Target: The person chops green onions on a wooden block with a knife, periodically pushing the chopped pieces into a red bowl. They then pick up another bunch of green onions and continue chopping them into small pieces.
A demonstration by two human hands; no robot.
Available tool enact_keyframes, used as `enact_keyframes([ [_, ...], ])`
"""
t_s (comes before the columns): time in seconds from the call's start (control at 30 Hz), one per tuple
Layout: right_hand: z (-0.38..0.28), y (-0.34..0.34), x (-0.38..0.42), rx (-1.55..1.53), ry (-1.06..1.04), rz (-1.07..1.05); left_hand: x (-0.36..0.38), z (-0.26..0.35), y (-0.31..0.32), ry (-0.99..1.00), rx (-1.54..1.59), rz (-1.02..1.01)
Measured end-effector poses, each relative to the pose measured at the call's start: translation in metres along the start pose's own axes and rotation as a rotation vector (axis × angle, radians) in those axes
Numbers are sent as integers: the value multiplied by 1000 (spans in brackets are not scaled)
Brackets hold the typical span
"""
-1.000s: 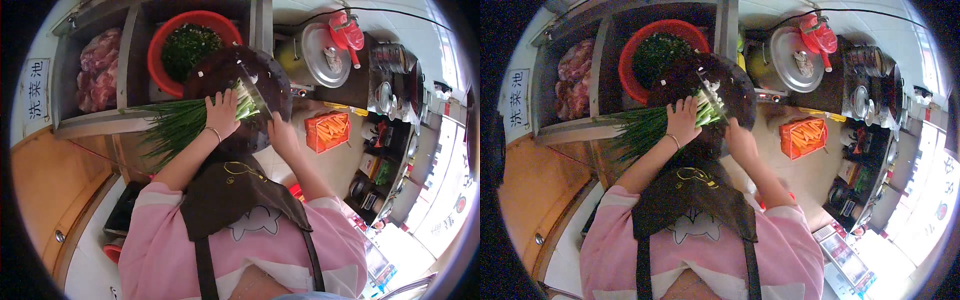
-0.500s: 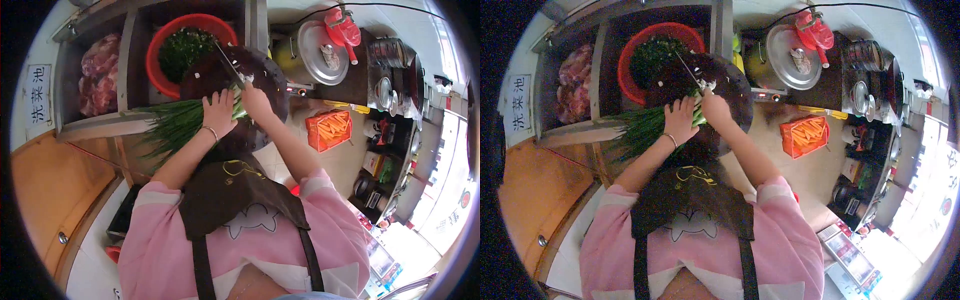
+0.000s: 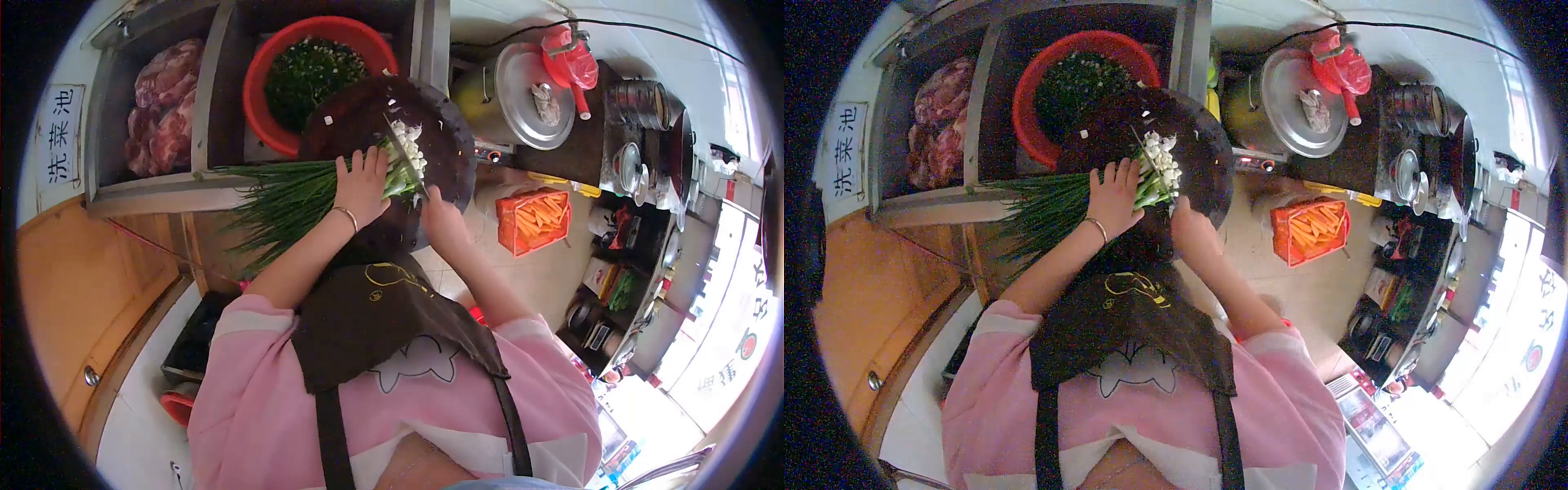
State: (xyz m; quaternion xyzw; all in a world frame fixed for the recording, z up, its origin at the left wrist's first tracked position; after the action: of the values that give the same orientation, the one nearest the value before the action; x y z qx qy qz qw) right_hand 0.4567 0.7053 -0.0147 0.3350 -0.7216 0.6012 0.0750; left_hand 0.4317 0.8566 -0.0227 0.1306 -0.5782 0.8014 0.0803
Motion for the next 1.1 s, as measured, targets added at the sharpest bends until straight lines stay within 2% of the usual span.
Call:
enact_keyframes([
  [0.17,-26,2,-56,-36,-71,80,-1,0,-3,-10,33,13],
  [0.23,-42,-11,-78,-90,-158,191,0,3,3,1,36,44],
  [0.3,-44,-17,-98,-133,-170,138,3,-3,-1,-1,18,85],
  [0.33,-47,-26,-94,-165,-231,217,4,-3,-2,6,42,74],
  [0.43,-36,-45,-59,-161,-187,225,4,-4,-1,-14,89,85],
  [0.5,-19,-47,-22,-178,-278,247,3,-6,1,-17,118,102],
  [0.57,-20,-57,18,-77,-154,62,4,-7,3,-14,115,96],
  [0.67,6,-26,37,67,-40,-33,2,-5,-3,-5,92,102],
  [0.77,6,-10,22,-58,-79,-34,2,-4,-4,0,69,72],
  [0.93,-15,8,-33,-45,-97,57,-2,-3,0,-4,61,49],
  [1.03,-25,6,-70,-34,-58,43,0,4,4,12,47,78],
  [1.1,-48,-13,-86,-85,-240,192,-1,-1,2,8,74,80],
])
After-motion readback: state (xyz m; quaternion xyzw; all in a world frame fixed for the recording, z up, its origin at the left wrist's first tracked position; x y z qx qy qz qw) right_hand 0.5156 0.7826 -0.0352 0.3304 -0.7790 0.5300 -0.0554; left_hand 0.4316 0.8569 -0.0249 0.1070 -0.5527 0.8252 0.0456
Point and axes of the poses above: each hand's wrist, its own x-axis away from the middle knuckle, its own y-axis out of the palm, z = x × y, the point moved 8 cm from there along -x, towards the middle knuckle, and after that the axes turned 6 degrees about x, right-handed, at the moved point
